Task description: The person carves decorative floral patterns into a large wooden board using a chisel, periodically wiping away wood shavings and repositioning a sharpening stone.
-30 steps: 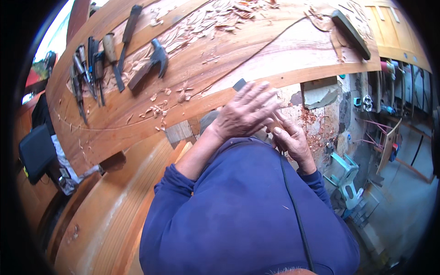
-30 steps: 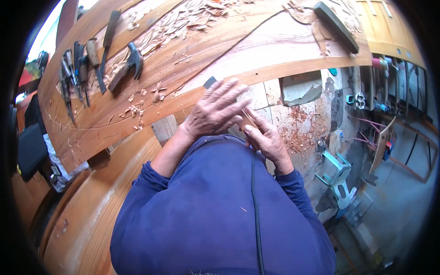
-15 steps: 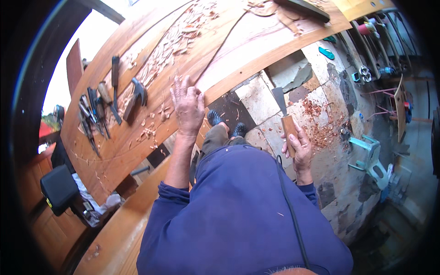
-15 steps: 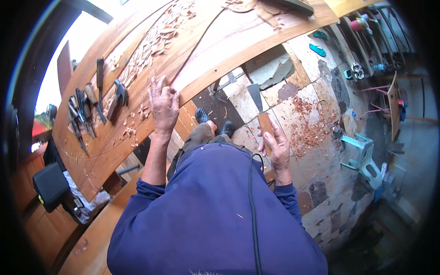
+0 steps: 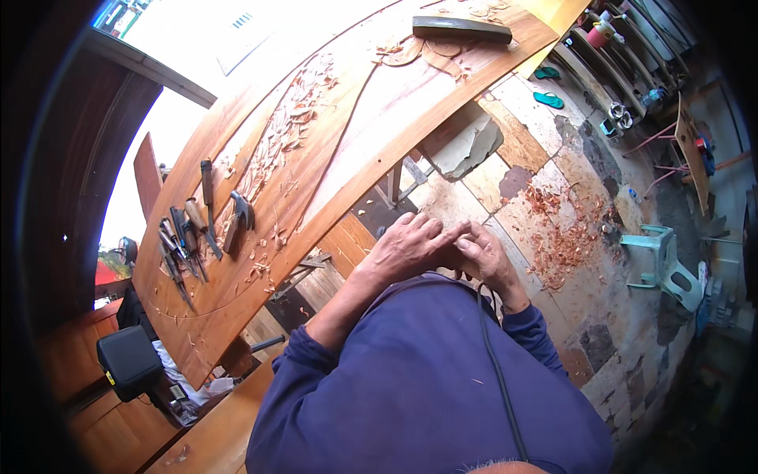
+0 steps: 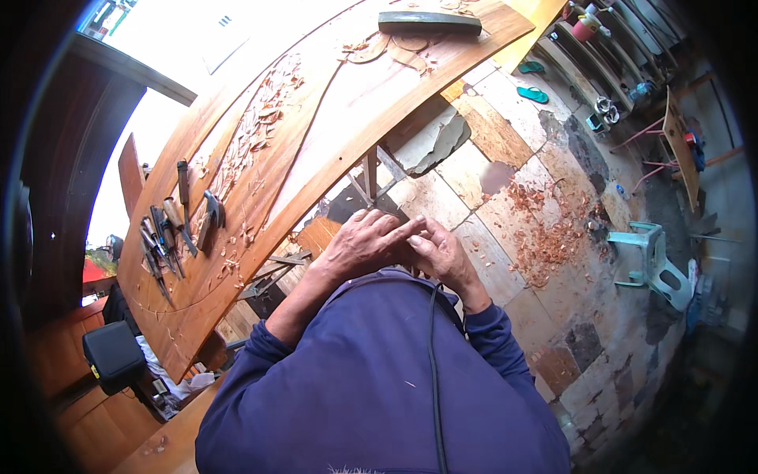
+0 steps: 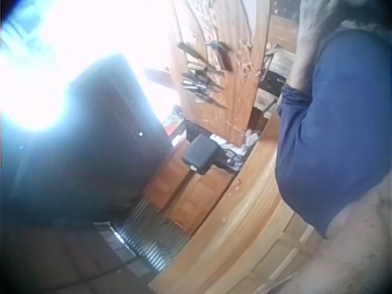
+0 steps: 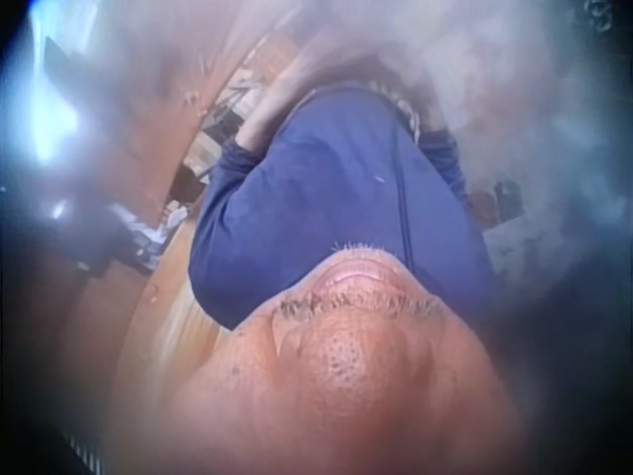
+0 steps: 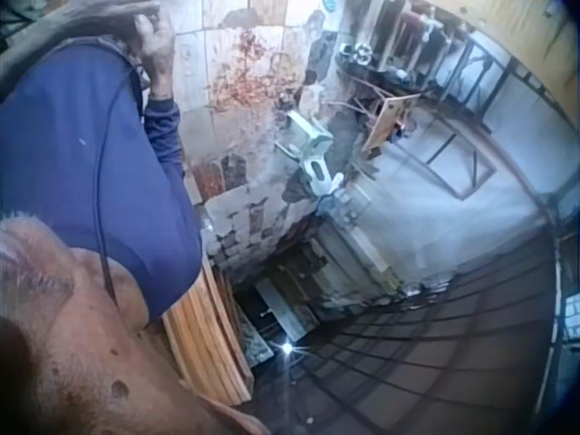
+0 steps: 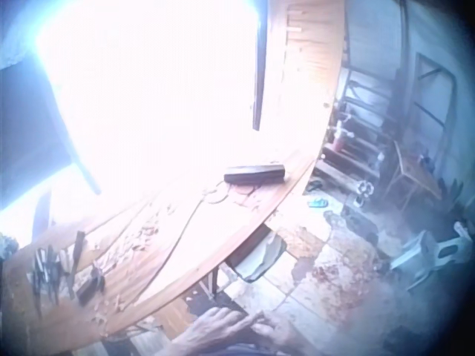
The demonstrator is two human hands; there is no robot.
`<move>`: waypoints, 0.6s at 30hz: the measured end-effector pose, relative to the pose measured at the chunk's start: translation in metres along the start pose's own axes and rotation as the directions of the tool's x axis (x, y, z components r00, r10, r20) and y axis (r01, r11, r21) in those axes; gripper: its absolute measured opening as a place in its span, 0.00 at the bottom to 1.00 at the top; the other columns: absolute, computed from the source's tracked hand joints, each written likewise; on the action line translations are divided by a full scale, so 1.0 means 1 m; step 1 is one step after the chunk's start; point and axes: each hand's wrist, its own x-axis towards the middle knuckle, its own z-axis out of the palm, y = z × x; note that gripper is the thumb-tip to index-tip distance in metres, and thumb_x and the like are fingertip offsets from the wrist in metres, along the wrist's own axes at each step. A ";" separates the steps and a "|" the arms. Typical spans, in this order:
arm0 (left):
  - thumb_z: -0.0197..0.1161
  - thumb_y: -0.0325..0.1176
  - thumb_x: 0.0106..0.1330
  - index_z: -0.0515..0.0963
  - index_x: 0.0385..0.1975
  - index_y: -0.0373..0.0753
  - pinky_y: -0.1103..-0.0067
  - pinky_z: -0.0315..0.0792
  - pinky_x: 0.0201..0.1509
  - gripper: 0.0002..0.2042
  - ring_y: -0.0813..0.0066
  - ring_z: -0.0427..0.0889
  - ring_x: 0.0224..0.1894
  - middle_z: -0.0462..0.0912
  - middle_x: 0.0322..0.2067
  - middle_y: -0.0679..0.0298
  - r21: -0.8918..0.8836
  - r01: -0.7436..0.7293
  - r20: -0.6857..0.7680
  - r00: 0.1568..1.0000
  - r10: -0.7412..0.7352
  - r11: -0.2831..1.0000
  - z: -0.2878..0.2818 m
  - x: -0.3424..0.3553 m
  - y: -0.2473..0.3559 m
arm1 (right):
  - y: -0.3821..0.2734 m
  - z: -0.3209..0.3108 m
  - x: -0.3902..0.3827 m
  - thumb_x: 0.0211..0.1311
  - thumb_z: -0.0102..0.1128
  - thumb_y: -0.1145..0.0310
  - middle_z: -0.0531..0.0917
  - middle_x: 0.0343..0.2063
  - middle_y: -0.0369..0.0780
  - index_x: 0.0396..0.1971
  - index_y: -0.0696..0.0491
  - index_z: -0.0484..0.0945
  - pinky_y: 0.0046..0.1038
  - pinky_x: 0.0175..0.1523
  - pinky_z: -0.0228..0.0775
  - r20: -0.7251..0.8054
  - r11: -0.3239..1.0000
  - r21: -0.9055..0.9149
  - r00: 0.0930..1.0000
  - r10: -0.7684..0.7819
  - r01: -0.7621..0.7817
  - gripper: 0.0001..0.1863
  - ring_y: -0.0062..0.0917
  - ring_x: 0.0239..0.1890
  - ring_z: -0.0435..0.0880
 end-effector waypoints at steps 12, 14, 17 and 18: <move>0.79 0.44 0.56 0.80 0.62 0.48 0.70 0.80 0.37 0.32 0.67 0.83 0.34 0.80 0.34 0.65 -0.088 0.347 -0.127 0.926 -0.356 0.934 -0.018 -0.004 -0.092 | -0.024 -0.033 0.048 0.82 0.57 0.58 0.89 0.42 0.40 0.59 0.59 0.81 0.18 0.37 0.75 -0.211 0.959 -0.275 0.969 -0.126 0.064 0.21 0.16 0.32 0.85; 0.81 0.47 0.57 0.80 0.59 0.45 0.70 0.81 0.35 0.30 0.68 0.84 0.35 0.82 0.34 0.65 -0.060 0.417 -0.258 0.871 -0.417 0.907 -0.010 -0.003 -0.120 | -0.029 -0.046 0.047 0.82 0.58 0.58 0.89 0.42 0.40 0.61 0.59 0.79 0.17 0.36 0.74 -0.245 0.957 -0.290 0.964 -0.099 0.024 0.21 0.16 0.33 0.85; 0.77 0.45 0.63 0.80 0.55 0.40 0.70 0.81 0.37 0.24 0.67 0.84 0.36 0.83 0.34 0.63 0.007 0.658 -0.421 0.685 -0.594 0.753 -0.007 -0.005 -0.177 | -0.032 -0.065 0.043 0.81 0.60 0.56 0.89 0.43 0.40 0.63 0.59 0.79 0.17 0.37 0.73 -0.334 0.942 -0.334 0.939 -0.083 -0.035 0.23 0.16 0.36 0.85; 0.76 0.44 0.65 0.80 0.53 0.39 0.69 0.81 0.37 0.22 0.66 0.84 0.36 0.84 0.35 0.62 0.049 0.730 -0.417 0.635 -0.650 0.682 -0.010 -0.010 -0.195 | -0.031 -0.070 0.043 0.81 0.60 0.56 0.89 0.43 0.40 0.63 0.59 0.79 0.17 0.37 0.73 -0.340 0.942 -0.332 0.937 -0.076 -0.044 0.23 0.16 0.36 0.85</move>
